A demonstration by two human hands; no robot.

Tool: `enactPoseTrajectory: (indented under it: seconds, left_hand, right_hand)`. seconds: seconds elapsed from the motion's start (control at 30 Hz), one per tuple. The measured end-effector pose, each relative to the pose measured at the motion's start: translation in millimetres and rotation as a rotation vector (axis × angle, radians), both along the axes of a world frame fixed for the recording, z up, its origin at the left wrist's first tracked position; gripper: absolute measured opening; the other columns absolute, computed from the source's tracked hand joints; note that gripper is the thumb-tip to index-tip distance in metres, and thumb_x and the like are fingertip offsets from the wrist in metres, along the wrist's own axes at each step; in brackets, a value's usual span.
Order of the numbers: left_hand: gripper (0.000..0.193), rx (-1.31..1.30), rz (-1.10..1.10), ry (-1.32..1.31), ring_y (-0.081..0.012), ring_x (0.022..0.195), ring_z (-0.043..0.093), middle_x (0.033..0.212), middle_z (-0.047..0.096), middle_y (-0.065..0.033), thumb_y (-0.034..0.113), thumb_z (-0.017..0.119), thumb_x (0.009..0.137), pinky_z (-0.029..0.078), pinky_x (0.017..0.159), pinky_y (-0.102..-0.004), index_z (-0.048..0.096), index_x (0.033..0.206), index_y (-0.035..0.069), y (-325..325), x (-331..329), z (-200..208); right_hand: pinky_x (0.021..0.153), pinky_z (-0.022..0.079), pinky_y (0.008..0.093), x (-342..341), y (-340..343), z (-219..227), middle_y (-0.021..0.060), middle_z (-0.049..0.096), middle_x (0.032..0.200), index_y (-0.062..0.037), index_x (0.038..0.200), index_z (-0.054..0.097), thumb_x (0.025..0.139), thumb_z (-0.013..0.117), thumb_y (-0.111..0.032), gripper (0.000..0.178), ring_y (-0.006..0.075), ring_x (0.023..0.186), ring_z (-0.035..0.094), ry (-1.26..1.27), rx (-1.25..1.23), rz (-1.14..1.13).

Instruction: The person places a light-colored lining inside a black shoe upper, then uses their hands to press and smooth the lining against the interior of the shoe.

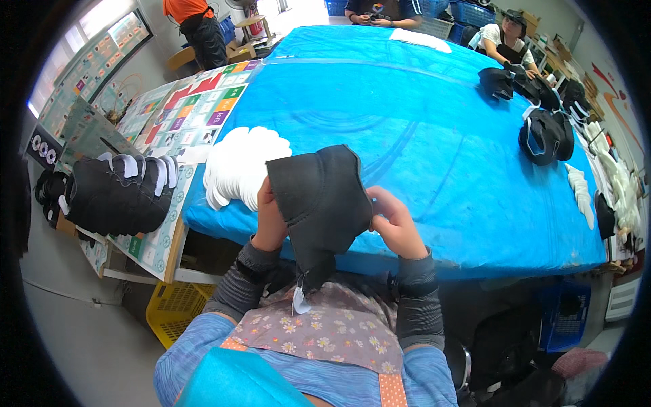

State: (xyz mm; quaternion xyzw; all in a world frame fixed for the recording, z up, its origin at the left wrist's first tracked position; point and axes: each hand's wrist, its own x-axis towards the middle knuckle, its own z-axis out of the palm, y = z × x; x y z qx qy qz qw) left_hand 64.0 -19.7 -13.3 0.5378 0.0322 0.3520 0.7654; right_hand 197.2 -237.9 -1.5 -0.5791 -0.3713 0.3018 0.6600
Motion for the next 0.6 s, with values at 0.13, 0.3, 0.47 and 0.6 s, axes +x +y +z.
enactPoseTrajectory:
  seconds: [0.13,0.3,0.47,0.6]
  left_hand:
    - [0.026,0.122,0.108,-0.07,-0.0144,0.105,0.065,0.116,0.069,-0.0078,-0.002,0.056,0.098,0.052,0.091,-0.0285,0.06,0.124,-0.003,2,-4,-11]
    - [0.026,-0.091,0.034,0.049,-0.0163,0.106,0.065,0.122,0.066,-0.0088,0.003,0.061,0.097,0.053,0.09,-0.0281,0.06,0.122,-0.002,26,-9,-58]
    - [0.025,-0.119,0.168,-0.046,-0.0202,0.101,0.068,0.113,0.07,-0.0088,0.008,0.063,0.099,0.053,0.085,-0.0298,0.063,0.122,0.0,10,6,3]
    - [0.03,0.783,0.342,0.429,-0.0309,0.084,0.072,0.097,0.073,-0.0197,0.01,0.063,0.098,0.055,0.073,-0.0366,0.065,0.127,0.004,-6,0,45]
  right_hand:
    - [0.089,0.046,0.032,-5,-5,-17,0.0058,0.059,0.116,-0.0007,0.12,0.058,0.088,0.061,-0.008,0.033,0.0145,0.104,0.056,-0.029,0.215,-0.043]
    - [0.093,0.036,0.0314,-6,-4,-41,0.0067,0.05,0.106,-0.0052,0.105,0.057,0.084,0.07,-0.046,0.047,0.0198,0.102,0.048,0.163,0.483,0.037]
    - [0.092,0.046,0.031,-1,-8,-22,0.0072,0.059,0.12,-0.0044,0.12,0.061,0.09,0.064,-0.004,0.03,0.017,0.102,0.061,-0.257,0.141,-0.521]
    - [0.086,0.051,0.0344,-20,-16,28,0.0107,0.064,0.117,-0.0034,0.122,0.062,0.085,0.076,-0.011,0.04,0.0225,0.1,0.064,-0.547,0.156,-0.675]
